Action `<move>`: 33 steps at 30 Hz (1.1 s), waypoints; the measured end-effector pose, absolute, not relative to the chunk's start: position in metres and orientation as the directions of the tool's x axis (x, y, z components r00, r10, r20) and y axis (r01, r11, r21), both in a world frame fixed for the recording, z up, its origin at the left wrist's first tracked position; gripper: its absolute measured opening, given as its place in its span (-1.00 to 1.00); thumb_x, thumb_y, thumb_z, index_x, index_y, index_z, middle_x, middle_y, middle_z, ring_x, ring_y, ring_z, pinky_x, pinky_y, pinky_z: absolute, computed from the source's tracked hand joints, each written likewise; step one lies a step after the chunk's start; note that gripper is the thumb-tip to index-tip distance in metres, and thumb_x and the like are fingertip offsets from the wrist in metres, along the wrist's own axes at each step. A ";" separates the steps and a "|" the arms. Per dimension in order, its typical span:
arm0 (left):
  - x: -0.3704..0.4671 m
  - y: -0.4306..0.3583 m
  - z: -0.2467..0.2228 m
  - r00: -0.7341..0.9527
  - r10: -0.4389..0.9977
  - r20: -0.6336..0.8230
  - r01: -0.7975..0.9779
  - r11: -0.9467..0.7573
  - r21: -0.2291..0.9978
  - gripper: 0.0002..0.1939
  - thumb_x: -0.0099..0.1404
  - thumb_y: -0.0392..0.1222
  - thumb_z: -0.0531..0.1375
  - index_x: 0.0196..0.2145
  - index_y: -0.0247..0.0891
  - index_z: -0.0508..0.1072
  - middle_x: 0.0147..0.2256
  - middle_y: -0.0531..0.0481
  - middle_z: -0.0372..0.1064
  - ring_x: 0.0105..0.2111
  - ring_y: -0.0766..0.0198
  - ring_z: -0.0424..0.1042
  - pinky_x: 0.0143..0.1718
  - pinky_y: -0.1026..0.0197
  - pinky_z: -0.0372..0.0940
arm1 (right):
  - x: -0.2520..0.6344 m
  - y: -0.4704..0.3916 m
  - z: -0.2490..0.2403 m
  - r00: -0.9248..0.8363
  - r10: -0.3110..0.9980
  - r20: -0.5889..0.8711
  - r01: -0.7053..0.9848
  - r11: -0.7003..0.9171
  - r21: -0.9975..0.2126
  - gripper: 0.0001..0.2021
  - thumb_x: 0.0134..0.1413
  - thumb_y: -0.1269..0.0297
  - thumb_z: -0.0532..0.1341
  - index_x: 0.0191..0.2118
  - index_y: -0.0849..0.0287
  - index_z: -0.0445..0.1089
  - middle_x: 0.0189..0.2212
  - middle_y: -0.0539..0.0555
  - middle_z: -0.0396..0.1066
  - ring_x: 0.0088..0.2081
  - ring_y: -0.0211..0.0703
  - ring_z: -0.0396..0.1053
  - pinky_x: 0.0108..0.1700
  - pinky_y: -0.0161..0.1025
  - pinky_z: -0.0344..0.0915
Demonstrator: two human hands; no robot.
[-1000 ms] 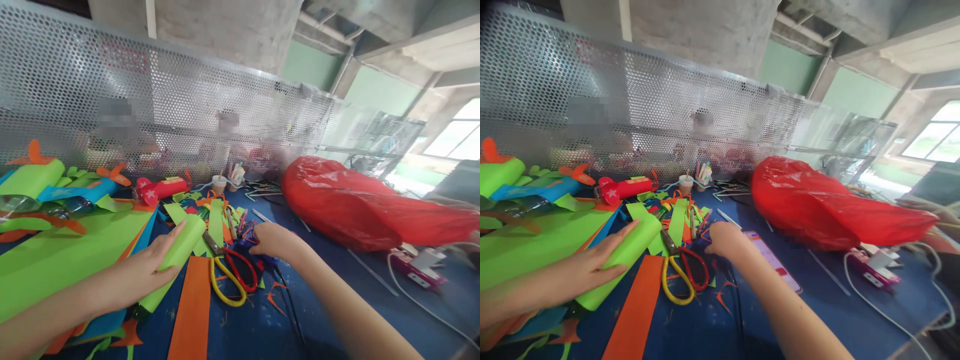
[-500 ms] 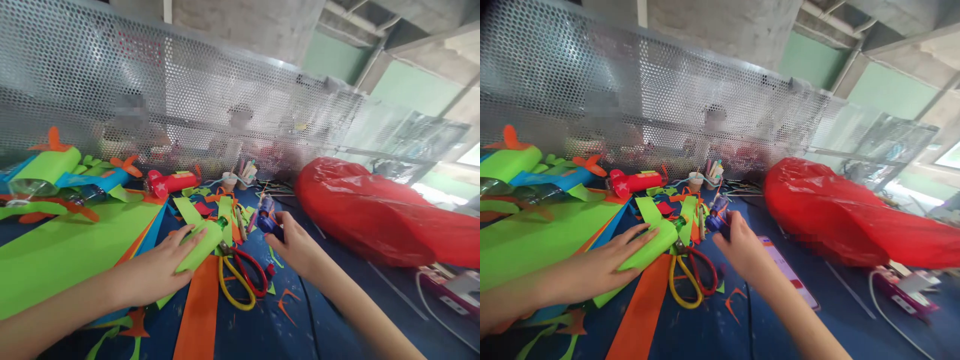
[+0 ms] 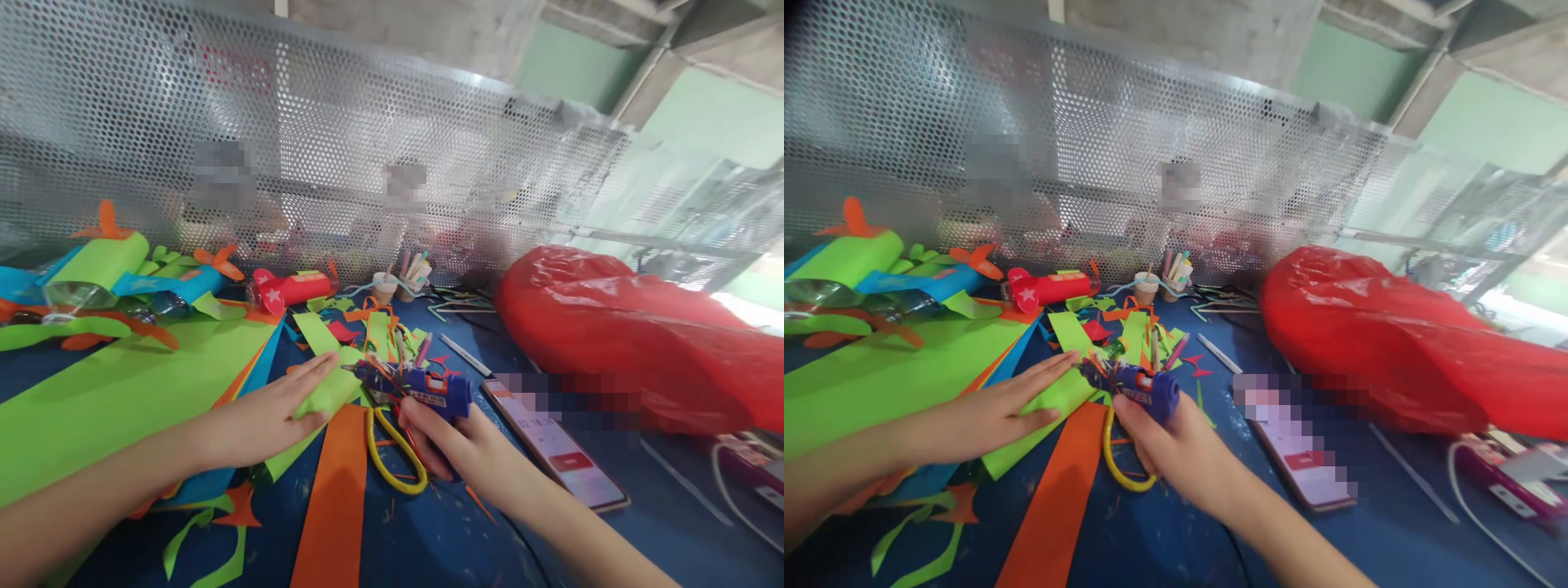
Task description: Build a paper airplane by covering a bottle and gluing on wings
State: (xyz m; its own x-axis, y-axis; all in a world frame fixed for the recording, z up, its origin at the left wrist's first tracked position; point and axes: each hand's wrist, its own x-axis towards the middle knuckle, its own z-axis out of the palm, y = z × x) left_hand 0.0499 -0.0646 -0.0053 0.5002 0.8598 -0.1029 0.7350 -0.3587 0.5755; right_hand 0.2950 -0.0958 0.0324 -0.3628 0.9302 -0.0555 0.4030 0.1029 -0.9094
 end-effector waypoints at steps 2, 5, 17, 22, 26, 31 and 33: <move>0.051 -0.065 -0.005 0.497 0.860 -0.118 0.744 -0.352 0.569 -0.29 0.36 0.21 -0.11 0.34 -0.04 -0.27 0.36 0.10 -0.42 0.32 -0.02 -0.31 0.28 -0.12 -0.18 | 0.295 -0.098 0.033 -0.385 0.921 -0.053 0.423 0.125 -0.897 -0.57 0.15 -0.09 0.08 -0.58 0.12 0.13 -0.76 -0.15 0.08 -0.68 -0.35 0.04 -0.60 -0.36 0.04; 0.052 -0.066 -0.002 0.487 0.862 -0.137 0.756 -0.338 0.561 -0.32 0.38 0.19 -0.16 0.34 -0.08 -0.26 0.36 0.10 -0.42 0.33 0.04 -0.32 0.29 -0.10 -0.22 | 0.295 -0.099 0.033 -0.415 0.909 -0.025 0.450 0.181 -0.874 -0.66 0.16 0.00 0.12 -0.51 0.13 0.23 -0.74 -0.15 0.14 -0.68 -0.34 0.06 -0.59 -0.37 0.09; 0.054 -0.070 -0.001 0.474 0.875 -0.103 0.761 -0.348 0.548 -0.40 0.44 0.04 -0.23 0.34 -0.09 -0.34 0.35 0.06 -0.39 0.31 0.08 -0.24 0.28 -0.07 -0.14 | 0.292 -0.090 0.030 -0.446 0.894 0.032 0.497 0.277 -0.823 -0.75 0.18 0.12 0.11 -0.42 0.16 0.32 -0.70 -0.13 0.16 -0.60 -0.29 0.17 -0.50 -0.36 0.19; 0.054 -0.069 -0.003 0.474 0.874 -0.111 0.768 -0.348 0.537 -0.40 0.44 0.00 -0.22 0.34 -0.12 -0.35 0.36 0.04 -0.37 0.32 0.07 -0.24 0.28 -0.06 -0.16 | 0.287 -0.091 0.024 -0.458 0.889 0.002 0.484 0.251 -0.838 -0.72 0.18 0.10 0.10 -0.45 0.16 0.28 -0.73 -0.14 0.13 -0.64 -0.33 0.13 -0.56 -0.38 0.14; 0.055 -0.070 -0.002 0.476 0.872 -0.112 0.762 -0.346 0.547 -0.39 0.43 0.01 -0.21 0.35 -0.11 -0.34 0.36 0.03 -0.37 0.32 0.06 -0.24 0.28 -0.08 -0.17 | 0.286 -0.090 0.022 -0.397 0.917 -0.038 0.510 0.186 -0.840 -0.70 0.20 0.09 0.07 -0.48 0.16 0.22 -0.74 -0.15 0.11 -0.68 -0.36 0.08 -0.63 -0.40 0.08; 0.056 -0.071 0.002 0.469 0.873 -0.138 0.764 -0.322 0.559 -0.38 0.43 0.04 -0.22 0.34 -0.08 -0.38 0.35 0.07 -0.38 0.32 0.09 -0.28 0.29 -0.09 -0.21 | 0.289 -0.084 0.022 -0.310 0.951 -0.018 0.535 0.158 -0.830 -0.72 0.19 0.09 0.08 -0.46 0.14 0.21 -0.74 -0.15 0.12 -0.70 -0.36 0.07 -0.67 -0.41 0.06; 0.055 -0.071 0.003 0.474 0.870 -0.139 0.761 -0.325 0.562 -0.38 0.43 0.04 -0.22 0.34 -0.07 -0.37 0.35 0.09 -0.39 0.32 0.10 -0.29 0.29 -0.08 -0.21 | 0.288 -0.084 0.023 -0.307 0.952 -0.021 0.534 0.154 -0.832 -0.73 0.18 0.08 0.08 -0.45 0.14 0.23 -0.74 -0.15 0.10 -0.71 -0.37 0.07 -0.67 -0.41 0.06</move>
